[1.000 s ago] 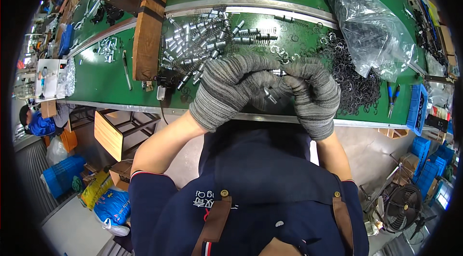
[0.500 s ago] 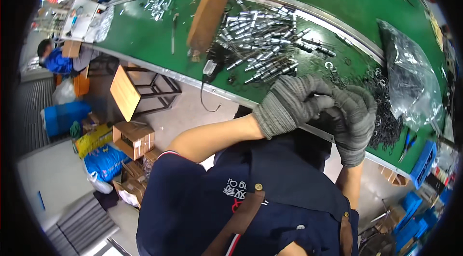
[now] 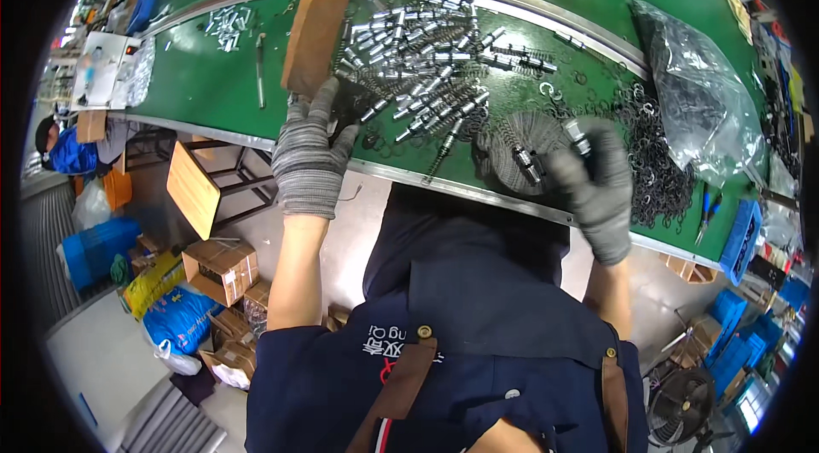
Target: Assembling small metal and plastic hardware components at a workstation.
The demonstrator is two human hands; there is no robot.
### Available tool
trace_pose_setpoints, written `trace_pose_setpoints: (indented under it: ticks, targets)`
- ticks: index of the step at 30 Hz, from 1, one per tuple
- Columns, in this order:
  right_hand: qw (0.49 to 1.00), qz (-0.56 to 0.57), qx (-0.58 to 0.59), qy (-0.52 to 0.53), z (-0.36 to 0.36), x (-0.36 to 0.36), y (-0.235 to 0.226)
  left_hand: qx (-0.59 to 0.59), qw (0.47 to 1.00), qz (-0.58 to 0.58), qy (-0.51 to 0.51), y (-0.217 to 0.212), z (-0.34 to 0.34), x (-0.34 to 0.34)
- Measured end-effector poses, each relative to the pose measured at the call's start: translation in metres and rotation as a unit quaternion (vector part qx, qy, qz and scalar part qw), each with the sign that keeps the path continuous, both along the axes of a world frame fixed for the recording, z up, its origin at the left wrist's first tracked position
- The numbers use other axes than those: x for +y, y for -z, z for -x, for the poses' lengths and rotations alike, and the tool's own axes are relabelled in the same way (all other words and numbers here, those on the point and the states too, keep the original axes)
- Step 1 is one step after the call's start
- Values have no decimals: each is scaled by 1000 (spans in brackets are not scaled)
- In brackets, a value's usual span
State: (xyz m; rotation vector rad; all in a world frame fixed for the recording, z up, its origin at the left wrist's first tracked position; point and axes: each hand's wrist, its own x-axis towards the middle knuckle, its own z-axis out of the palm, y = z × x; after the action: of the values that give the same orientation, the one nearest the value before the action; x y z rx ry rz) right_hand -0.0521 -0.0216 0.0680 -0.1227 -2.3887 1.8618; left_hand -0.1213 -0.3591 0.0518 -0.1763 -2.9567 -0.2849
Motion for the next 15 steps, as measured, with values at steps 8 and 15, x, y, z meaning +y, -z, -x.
trace_pose_setpoints:
  ticks: [8, 15]
  targets:
    - [934, -351, -11, -64, 2, -15, 0, -60, 931, -359, 6, 14, 1, -38]
    - [946, -324, -9, 11, 91, 22, 9, -165, 731, -659, 66, -30, -23, -26]
